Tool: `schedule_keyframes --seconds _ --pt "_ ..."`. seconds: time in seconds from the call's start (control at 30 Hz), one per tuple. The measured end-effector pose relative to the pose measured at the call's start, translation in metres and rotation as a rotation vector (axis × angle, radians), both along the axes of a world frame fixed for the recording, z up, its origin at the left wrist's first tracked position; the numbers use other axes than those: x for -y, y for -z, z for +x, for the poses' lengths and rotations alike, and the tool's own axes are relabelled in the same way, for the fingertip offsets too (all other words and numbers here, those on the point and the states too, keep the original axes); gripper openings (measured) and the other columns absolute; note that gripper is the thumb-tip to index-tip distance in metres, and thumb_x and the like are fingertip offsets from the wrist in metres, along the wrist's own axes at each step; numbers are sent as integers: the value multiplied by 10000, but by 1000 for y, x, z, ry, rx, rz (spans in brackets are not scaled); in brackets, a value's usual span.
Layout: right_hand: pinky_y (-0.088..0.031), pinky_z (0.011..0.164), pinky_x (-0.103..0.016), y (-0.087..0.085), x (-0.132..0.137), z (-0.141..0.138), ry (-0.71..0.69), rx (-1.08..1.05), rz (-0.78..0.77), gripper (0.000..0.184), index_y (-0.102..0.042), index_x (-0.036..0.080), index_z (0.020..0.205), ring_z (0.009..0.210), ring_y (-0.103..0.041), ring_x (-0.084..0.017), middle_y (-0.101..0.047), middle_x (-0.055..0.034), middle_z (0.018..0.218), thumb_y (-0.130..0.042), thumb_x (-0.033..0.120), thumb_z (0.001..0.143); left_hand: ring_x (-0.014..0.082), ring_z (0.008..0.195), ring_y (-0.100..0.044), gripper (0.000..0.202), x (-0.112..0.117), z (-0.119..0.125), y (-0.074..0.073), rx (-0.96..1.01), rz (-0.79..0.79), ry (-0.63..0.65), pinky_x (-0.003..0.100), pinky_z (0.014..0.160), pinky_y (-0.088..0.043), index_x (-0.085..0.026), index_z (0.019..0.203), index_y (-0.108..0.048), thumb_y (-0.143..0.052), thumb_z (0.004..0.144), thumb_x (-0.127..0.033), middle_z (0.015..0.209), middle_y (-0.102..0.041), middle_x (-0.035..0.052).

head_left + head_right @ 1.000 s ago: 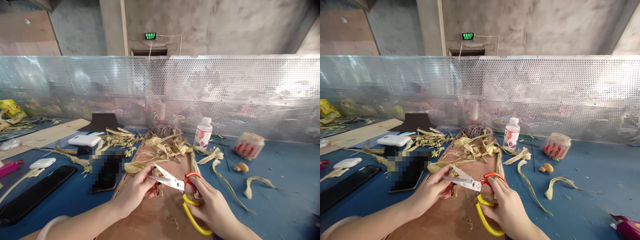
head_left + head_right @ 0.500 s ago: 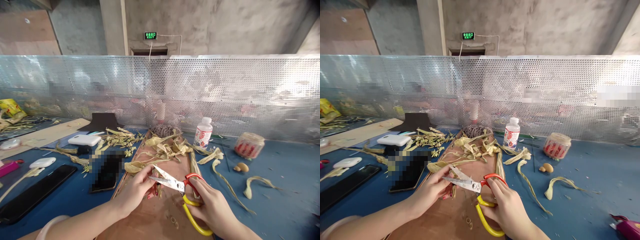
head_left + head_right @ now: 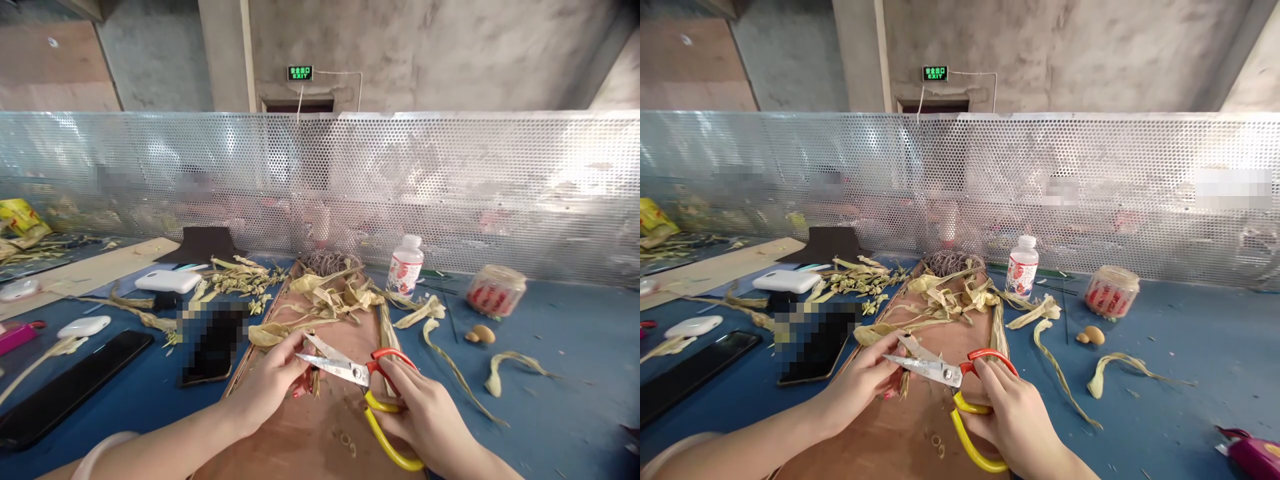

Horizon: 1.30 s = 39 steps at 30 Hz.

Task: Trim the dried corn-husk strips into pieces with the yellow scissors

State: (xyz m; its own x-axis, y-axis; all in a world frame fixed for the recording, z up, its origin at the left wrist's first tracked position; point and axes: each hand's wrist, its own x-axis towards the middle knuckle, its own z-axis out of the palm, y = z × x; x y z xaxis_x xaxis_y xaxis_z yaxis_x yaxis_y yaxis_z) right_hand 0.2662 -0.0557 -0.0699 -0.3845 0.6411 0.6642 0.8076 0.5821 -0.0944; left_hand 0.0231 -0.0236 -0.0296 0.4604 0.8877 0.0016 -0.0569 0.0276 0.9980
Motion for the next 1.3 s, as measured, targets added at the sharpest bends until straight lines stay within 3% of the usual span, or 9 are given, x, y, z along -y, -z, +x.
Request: schedule_keyframes --seconds 0.37,0.6,0.8,1.1,1.3 --pt "-502 553 -245 -3 1 -2 35 19 -18 347 -452 189 1070 659 -638 -166 -648 -36 790 -527 226 733 77 525 -405 160 1 0 -2 1 -31 -25 230 518 -308 -186 867 -540 -570 814 -335 648 -493 -31" --pt "-499 570 -281 -6 4 -5 58 71 -96 280 -449 205 945 683 -603 -186 -614 -49 800 -527 244 679 97 566 -465 353 -1 0 7 33 -62 7 245 518 -324 -208 1141 -510 -582 816 -325 757 -555 4" --pt "-504 581 -312 -5 5 -6 90 97 -92 307 -440 201 974 717 -603 -211 -613 -67 842 -522 254 683 91 566 -449 352 -1 0 4 -7 -44 6 246 522 -327 -205 1111 -513 -571 824 -399 754 -536 -2" --pt "-509 605 -323 -5 5 -6 108 89 -77 315 -428 193 986 748 -602 -219 -603 -76 856 -516 266 692 84 565 -412 275 2 2 -2 7 -49 19 242 539 -320 -185 870 -524 -536 835 -458 715 -506 -14" --pt "-505 597 -310 -7 6 -7 129 77 -55 318 -439 204 974 738 -603 -210 -608 -67 848 -525 256 673 85 564 -422 264 2 3 -3 69 -76 1 230 530 -312 -189 893 -529 -552 830 -444 704 -509 -15"
